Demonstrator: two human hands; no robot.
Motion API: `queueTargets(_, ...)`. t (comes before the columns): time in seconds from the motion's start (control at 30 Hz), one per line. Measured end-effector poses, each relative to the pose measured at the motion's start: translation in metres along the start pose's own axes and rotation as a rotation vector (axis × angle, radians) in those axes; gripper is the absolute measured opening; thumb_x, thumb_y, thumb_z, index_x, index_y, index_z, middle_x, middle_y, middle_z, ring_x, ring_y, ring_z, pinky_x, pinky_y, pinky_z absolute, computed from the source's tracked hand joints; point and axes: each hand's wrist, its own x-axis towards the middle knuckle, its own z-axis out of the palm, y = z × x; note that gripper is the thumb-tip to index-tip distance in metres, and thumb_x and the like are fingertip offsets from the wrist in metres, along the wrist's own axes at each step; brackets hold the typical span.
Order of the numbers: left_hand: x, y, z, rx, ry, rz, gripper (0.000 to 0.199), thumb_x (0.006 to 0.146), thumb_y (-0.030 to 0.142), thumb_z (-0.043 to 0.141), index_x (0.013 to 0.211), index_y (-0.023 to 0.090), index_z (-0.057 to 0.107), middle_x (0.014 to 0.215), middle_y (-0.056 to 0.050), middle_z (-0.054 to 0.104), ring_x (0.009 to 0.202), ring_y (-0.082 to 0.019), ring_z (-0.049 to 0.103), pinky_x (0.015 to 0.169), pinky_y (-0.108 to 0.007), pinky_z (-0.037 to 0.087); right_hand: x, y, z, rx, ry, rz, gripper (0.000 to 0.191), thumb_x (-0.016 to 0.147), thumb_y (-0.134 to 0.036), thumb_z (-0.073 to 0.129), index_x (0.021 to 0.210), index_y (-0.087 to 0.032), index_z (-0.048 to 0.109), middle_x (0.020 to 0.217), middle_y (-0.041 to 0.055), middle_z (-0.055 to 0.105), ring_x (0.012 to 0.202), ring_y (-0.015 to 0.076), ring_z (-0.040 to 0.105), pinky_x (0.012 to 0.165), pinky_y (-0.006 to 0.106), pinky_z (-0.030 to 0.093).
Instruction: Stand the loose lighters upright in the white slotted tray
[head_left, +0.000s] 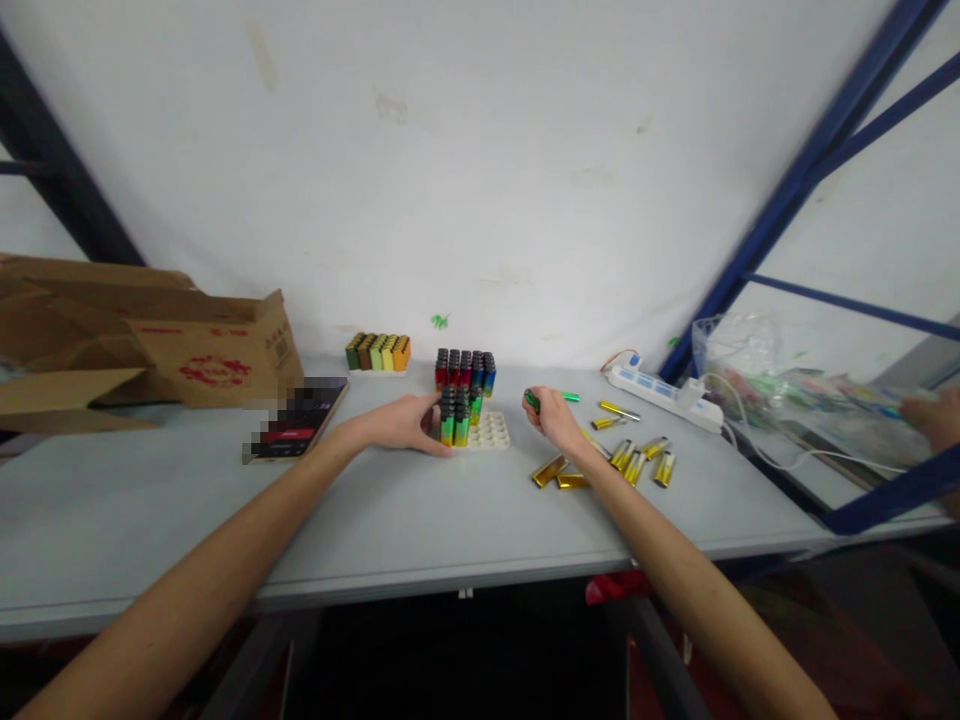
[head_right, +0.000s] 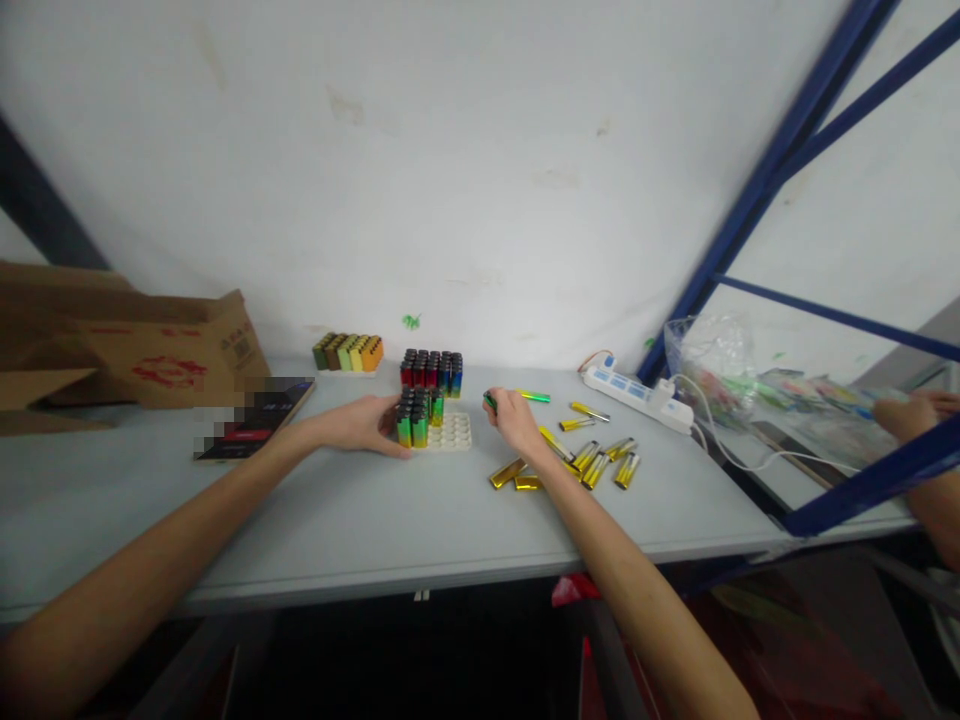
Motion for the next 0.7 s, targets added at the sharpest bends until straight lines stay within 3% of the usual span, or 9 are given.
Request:
queueTargets(0.37,-0.0008,0.0023,-0.0010,-0.007,0.015,-0.001,0.074,0.064,0.071,0.075,0.113,0.020,0.054,0.084,-0.001,0.065,0.072,-0.020,0.061,0.062,-0.028,0.043,0.0002,0.0021,0.0014,0.067,-0.007,0.015,0.048,0.096,-0.053,0.029,0.059,-0.023,0.039,0.047,-0.0039,0.034,0.044,0.0118,0.030,0.045,0.026,0.025)
queueTargets(0.7,-0.0007,0.0017,-0.0006,-0.024,0.009,0.000,0.073,0.064,0.069,0.076,0.113,0.020,0.054,0.083,0.000,0.065,0.072,-0.021,0.062,0.062,-0.028,0.043,-0.0004,0.0038,-0.0014,-0.015,-0.012,-0.043,0.039,0.093,-0.041,0.029,0.058,-0.024,0.033,0.048,-0.0041,0.032,0.044,0.0119,0.031,0.046,0.026,0.025)
